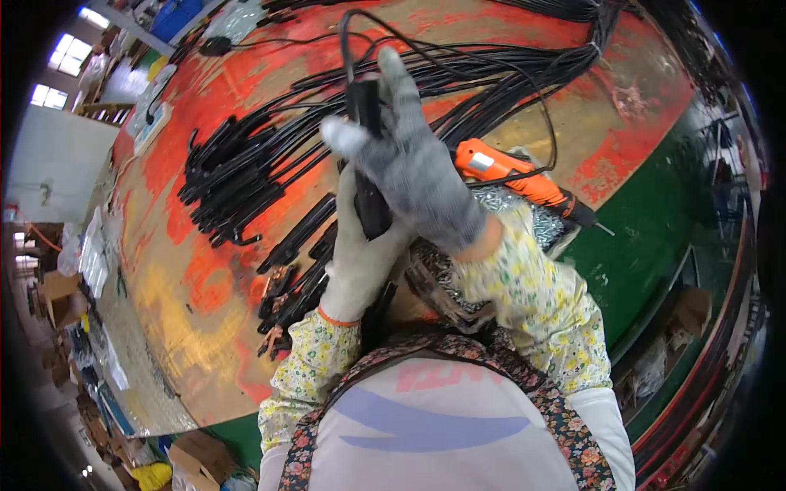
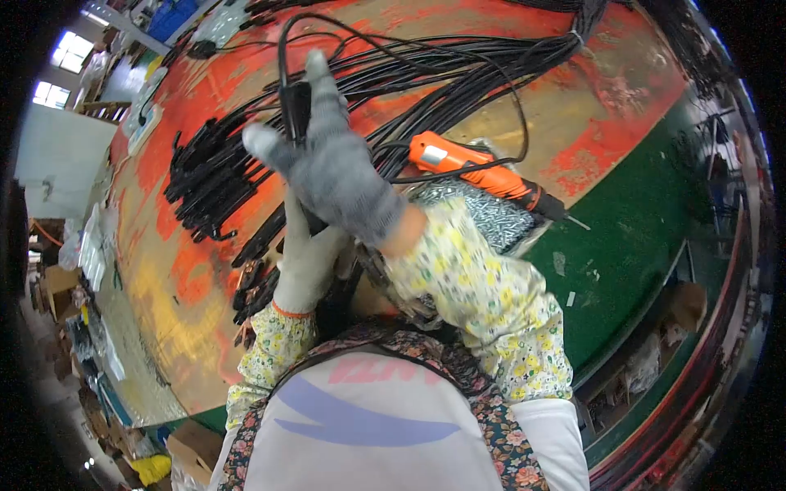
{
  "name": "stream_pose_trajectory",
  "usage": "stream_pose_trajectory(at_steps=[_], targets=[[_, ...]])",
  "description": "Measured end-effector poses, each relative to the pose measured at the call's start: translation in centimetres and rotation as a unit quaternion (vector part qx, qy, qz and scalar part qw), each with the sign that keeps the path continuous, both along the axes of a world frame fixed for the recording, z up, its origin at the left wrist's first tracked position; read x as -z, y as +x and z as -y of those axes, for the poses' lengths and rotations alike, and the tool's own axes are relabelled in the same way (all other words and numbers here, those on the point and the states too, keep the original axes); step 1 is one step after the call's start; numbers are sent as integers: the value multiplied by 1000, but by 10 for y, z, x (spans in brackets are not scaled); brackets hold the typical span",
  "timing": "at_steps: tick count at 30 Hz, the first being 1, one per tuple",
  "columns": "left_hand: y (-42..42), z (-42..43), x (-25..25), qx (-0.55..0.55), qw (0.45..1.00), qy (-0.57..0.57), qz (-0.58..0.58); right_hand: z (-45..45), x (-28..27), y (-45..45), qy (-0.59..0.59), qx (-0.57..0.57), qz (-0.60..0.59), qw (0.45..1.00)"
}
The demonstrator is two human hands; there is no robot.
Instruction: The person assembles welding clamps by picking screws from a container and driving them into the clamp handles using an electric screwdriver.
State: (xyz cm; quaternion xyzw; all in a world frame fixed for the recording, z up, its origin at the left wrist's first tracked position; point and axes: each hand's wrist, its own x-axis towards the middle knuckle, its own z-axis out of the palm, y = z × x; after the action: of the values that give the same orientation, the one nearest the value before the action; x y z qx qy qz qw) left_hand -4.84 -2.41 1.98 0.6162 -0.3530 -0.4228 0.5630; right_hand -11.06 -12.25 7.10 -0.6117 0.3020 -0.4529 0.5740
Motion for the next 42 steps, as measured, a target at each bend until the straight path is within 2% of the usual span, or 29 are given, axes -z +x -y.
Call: stream_pose_trajectory(at_steps=[1,2,3,4,6,7,8,9,11,14,15,16,18,19,20,21,22,23,24,25,26,27,29,31,32,33,35,38,42], targets=[[-6,-1,-13,-7,994,57,-95,0,11,-16,-123,39,-48,991],[-13,-1,-25,-25,977,113,-182,2,19,-40,-198,47,-95,975],[-10,-4,-27,-34,968,114,-222,4,28,-64,-272,62,-137,951],[-6,-6,-25,-45,957,115,-263,8,34,-97,-301,47,-178,936],[-3,-8,-15,-89,941,75,-319,12,57,-153,-285,132,-286,905],[-12,-4,-23,-156,932,80,-318,12,68,-179,-299,170,-374,861],[-14,0,-25,-165,923,88,-336,12,76,-197,-309,207,-456,809],[-15,3,-27,-175,914,95,-354,12,80,-202,-323,211,-488,783],[-5,-5,-11,-89,888,120,-435,9,87,-208,-346,209,-550,731],[-5,-14,5,-15,868,125,-481,23,96,-198,-365,153,-538,744],[-10,-19,8,-6,835,113,-539,29,99,-194,-388,138,-554,724],[-17,-19,-2,10,850,150,-504,35,100,-192,-375,120,-559,730],[-19,-26,3,63,862,134,-485,46,92,-192,-353,87,-568,738],[-17,-27,4,59,864,124,-484,46,83,-193,-333,96,-522,780],[-14,-27,4,56,866,114,-484,44,73,-194,-305,115,-418,848],[-12,-27,5,52,867,106,-485,48,74,-200,-211,146,-322,911],[-11,-24,4,40,880,128,-456,43,46,-197,-191,154,-216,945],[-12,-17,3,29,891,151,-427,48,43,-219,-149,191,-181,953],[-12,-11,3,20,901,174,-396,38,13,-216,-49,185,-85,978],[-15,-5,14,24,908,134,-396,42,1,-226,1,104,5,995],[-16,-2,16,21,905,140,-400,36,-6,-227,57,83,99,990],[-16,1,16,18,902,147,-405,36,-8,-224,44,31,183,982],[-13,1,19,27,890,166,-425,24,-3,-218,59,4,260,964],[-13,-3,20,3,882,148,-447,9,14,-207,65,14,272,960],[-13,-5,21,-9,878,137,-458,2,24,-200,40,36,231,972],[-10,-9,29,-7,843,111,-526,-3,30,-186,0,61,232,971],[-13,-4,23,-22,879,120,-461,-10,45,-186,15,0,238,971],[-14,-5,31,6,906,119,-406,-21,42,-170,22,67,279,958],[-15,-4,34,13,917,141,-372,-23,51,-176,-9,41,223,974]])
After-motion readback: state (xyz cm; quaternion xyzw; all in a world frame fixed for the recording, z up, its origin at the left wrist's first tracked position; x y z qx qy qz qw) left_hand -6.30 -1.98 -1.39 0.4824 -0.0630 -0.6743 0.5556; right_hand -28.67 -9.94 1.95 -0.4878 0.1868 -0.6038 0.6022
